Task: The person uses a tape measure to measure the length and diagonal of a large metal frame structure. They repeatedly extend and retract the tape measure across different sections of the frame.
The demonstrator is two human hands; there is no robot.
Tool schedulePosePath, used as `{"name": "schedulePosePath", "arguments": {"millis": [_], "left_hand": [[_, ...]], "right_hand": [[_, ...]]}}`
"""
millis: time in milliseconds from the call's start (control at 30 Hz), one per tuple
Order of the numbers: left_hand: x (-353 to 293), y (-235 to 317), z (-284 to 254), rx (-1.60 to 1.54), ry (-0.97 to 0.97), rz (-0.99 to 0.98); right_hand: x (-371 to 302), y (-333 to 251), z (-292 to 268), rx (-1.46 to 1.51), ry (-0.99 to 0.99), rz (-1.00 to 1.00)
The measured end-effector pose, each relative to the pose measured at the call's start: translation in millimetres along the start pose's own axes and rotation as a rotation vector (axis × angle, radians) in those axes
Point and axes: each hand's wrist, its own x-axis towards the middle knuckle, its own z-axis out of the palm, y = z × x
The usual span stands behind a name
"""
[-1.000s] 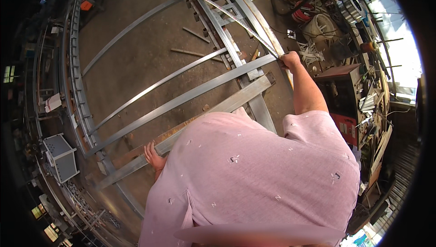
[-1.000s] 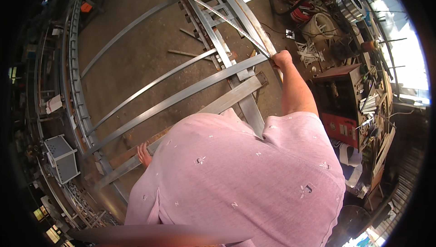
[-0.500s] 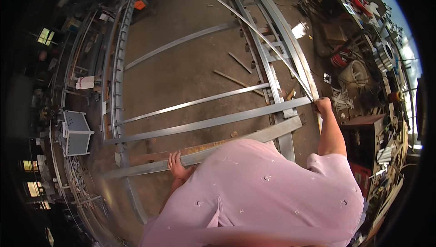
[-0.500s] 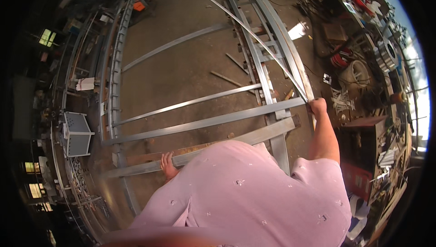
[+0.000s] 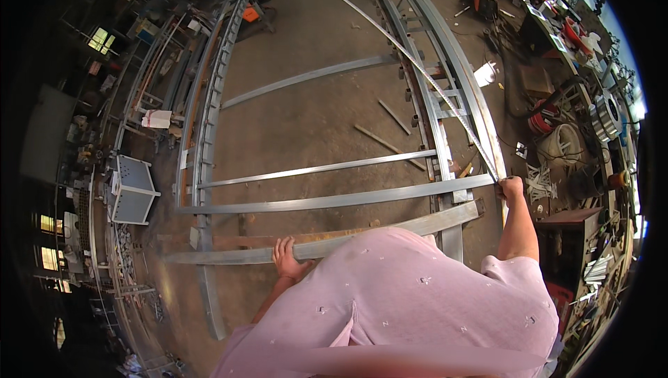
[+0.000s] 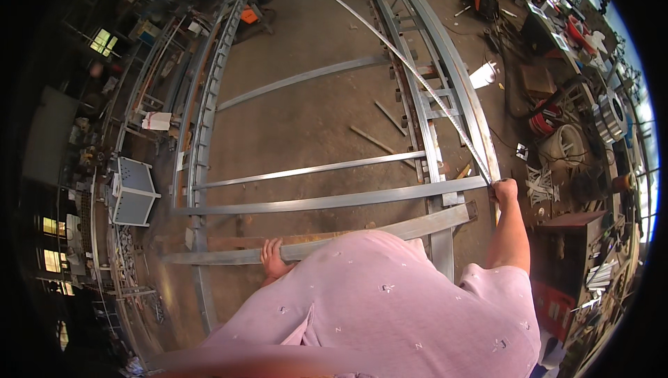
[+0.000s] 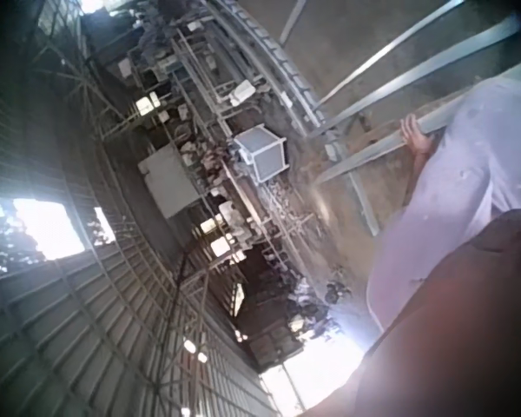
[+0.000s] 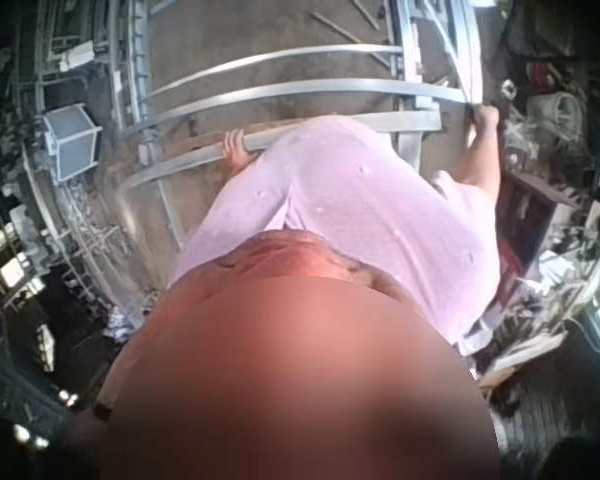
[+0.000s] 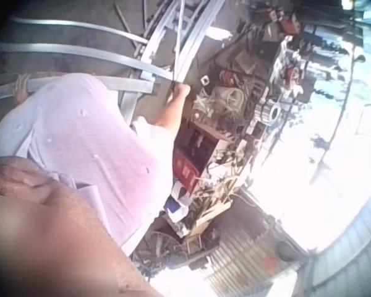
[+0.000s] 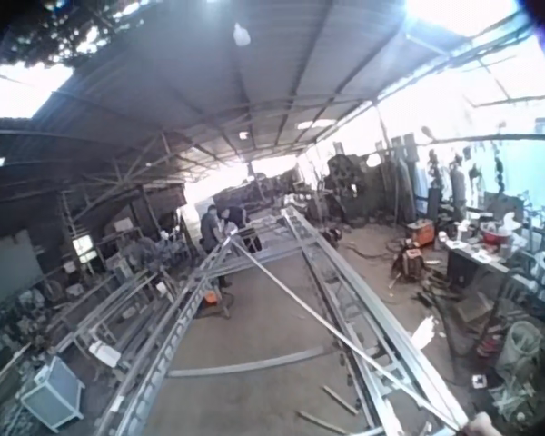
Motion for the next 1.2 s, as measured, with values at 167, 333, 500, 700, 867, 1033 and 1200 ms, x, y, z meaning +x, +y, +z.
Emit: {"name": "schedulePosePath", "arguments": {"millis": [167,333,500,700,867,1033,1200], "left_hand": [[-1.6,-1.9,2.6,-0.003,0.018,0.01],[0.0,-5.6,5.6,0.0,0.021,0.019],[0.6,-6.0,6.1,-0.003,0.021,0.021],[0.5,-6.6,7.4,-0.013,0.021,0.034],[1.6,-5.9,4.8,-0.002,0.01,0.033],[0.0,-8.1,6.6,-0.003,0.026,0.043],[-0.3,-5.1,6.0,-0.005,0.03,0.04]], "right_hand": [[-5.0,-3.4,6.6,0.088,0.006,-0.009],[-7.2,-4.0,5.7,0.083,0.0,-0.008],[-4.2,-3.2,5.3,0.081,-0.001,0.023],[-2.6,-2.4,6.9,0.091,0.003,0.016],[-0.1,0.3,5.2,0.091,-0.012,0.007],[-1.8,-0.9,4.9,0.041,0.01,0.006],[-5.7,-3.4,3.0,0.014,0.003,0.012]]}}
